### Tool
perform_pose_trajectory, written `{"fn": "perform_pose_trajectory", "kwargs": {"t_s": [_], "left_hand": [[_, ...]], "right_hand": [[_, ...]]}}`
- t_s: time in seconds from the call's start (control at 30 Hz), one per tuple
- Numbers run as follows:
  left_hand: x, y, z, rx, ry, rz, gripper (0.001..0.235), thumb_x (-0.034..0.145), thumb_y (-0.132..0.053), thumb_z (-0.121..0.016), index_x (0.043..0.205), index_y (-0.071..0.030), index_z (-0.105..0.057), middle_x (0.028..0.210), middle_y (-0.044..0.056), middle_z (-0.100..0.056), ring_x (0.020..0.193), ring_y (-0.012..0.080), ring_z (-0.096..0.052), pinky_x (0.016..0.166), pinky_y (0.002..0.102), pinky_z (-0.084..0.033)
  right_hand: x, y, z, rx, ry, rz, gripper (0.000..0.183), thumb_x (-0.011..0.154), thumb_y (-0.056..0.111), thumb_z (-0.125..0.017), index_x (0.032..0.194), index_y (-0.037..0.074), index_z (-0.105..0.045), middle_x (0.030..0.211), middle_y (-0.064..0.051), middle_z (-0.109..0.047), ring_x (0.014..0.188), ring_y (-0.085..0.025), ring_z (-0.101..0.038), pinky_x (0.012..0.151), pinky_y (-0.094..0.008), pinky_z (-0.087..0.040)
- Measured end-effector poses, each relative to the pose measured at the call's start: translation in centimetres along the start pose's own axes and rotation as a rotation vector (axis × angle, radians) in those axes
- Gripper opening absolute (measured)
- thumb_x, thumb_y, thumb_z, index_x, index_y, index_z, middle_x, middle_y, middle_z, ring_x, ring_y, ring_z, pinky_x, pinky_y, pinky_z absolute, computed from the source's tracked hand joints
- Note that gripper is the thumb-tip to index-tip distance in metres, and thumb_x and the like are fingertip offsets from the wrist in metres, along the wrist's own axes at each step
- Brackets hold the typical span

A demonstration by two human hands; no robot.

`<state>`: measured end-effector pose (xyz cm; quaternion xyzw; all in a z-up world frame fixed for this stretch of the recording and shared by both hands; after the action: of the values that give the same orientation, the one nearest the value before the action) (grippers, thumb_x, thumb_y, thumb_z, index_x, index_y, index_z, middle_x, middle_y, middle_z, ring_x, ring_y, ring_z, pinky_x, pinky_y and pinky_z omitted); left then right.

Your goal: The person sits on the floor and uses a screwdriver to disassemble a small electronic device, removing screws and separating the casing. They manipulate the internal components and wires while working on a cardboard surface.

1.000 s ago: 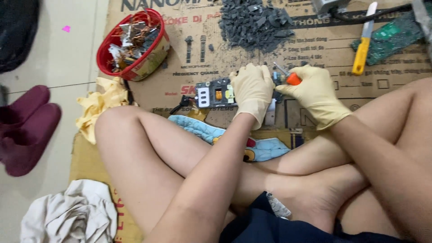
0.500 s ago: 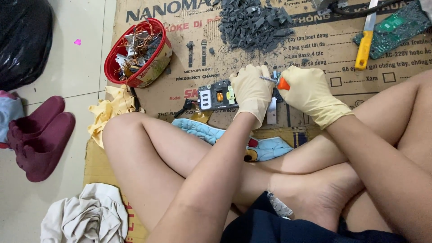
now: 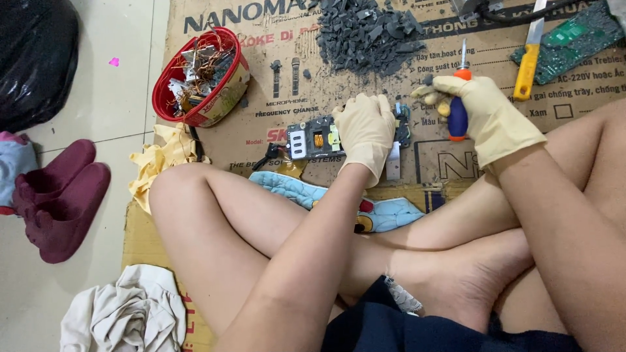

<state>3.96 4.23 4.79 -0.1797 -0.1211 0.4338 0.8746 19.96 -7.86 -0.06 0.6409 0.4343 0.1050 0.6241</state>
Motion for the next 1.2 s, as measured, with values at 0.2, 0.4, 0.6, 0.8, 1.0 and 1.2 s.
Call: {"fn": "perform_pose_trajectory", "kwargs": {"t_s": [0.2, 0.4, 0.6, 0.8, 1.0, 1.2], "left_hand": [[0.5, 0.8, -0.9, 0.030, 0.064, -0.024, 0.054, 0.098, -0.044, -0.026, 0.078, -0.017, -0.069, 0.104, 0.009, -0.073, 0.114, 0.0287, -0.064, 0.108, 0.051, -0.032], [-2.2, 0.5, 0.3, -0.003, -0.121, -0.224, 0.046, 0.096, -0.034, -0.044, 0.078, -0.006, -0.076, 0.092, 0.013, -0.073, 0.085, 0.0352, -0.063, 0.089, 0.045, -0.042], [-2.9, 1.0, 0.9, -0.210, -0.144, -0.179, 0.028, 0.095, -0.030, -0.052, 0.100, -0.013, -0.074, 0.104, 0.003, -0.076, 0.087, 0.0210, -0.067, 0.093, 0.036, -0.044], [0.3, 3.0, -0.7, -0.019, -0.190, -0.273, 0.018, 0.091, -0.026, -0.056, 0.106, -0.026, -0.067, 0.099, -0.001, -0.069, 0.108, 0.0191, -0.067, 0.102, 0.038, -0.044], [0.0, 4.2, -0.6, 0.126, -0.008, -0.068, 0.036, 0.098, -0.040, -0.043, 0.082, -0.023, -0.071, 0.088, 0.003, -0.070, 0.098, 0.0219, -0.068, 0.097, 0.036, -0.044], [-0.6, 2.4, 1.3, 0.132, 0.070, 0.038, 0.053, 0.089, -0.052, -0.038, 0.081, -0.020, -0.080, 0.100, 0.013, -0.076, 0.106, 0.0316, -0.068, 0.108, 0.042, -0.038]], "right_hand": [[0.8, 0.6, 0.0, -0.012, 0.040, -0.001, 0.016, 0.091, 0.022, -0.072, 0.096, 0.008, -0.069, 0.079, -0.010, -0.074, 0.048, -0.011, -0.063, 0.048, -0.025, -0.048], [-2.5, 0.3, -0.6, -0.275, -0.057, -0.188, 0.017, 0.096, 0.017, -0.066, 0.106, 0.004, -0.071, 0.085, -0.009, -0.074, 0.057, -0.007, -0.057, 0.047, -0.016, -0.043], [-3.4, 3.5, -2.4, 0.065, 0.060, 0.057, 0.074, 0.100, 0.040, -0.059, 0.164, 0.024, -0.027, 0.116, -0.012, -0.076, 0.078, -0.014, -0.074, 0.073, -0.028, -0.069], [-5.8, 0.4, 0.8, -0.432, -0.185, 0.063, 0.054, 0.091, 0.056, -0.087, 0.080, 0.008, -0.066, 0.059, -0.017, -0.063, 0.036, -0.023, -0.059, 0.029, -0.036, -0.050], [-11.5, 1.8, -3.0, -0.724, 0.020, -0.078, 0.033, 0.100, 0.022, -0.065, 0.128, 0.005, -0.067, 0.079, -0.020, -0.073, 0.045, -0.026, -0.064, 0.041, -0.041, -0.057], [-11.7, 1.8, -1.9, -0.909, -0.038, -0.103, 0.034, 0.088, 0.023, -0.072, 0.121, 0.017, -0.075, 0.073, -0.010, -0.077, 0.049, -0.019, -0.066, 0.039, -0.032, -0.054]]}}
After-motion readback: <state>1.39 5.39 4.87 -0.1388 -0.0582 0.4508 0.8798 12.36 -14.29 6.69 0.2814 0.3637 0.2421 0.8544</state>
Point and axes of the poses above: each hand's wrist, its own x-axis towards the middle knuckle, its own z-axis out of the back of the hand, y = z × x, the point moved 6 cm from there along x, towards the middle knuckle
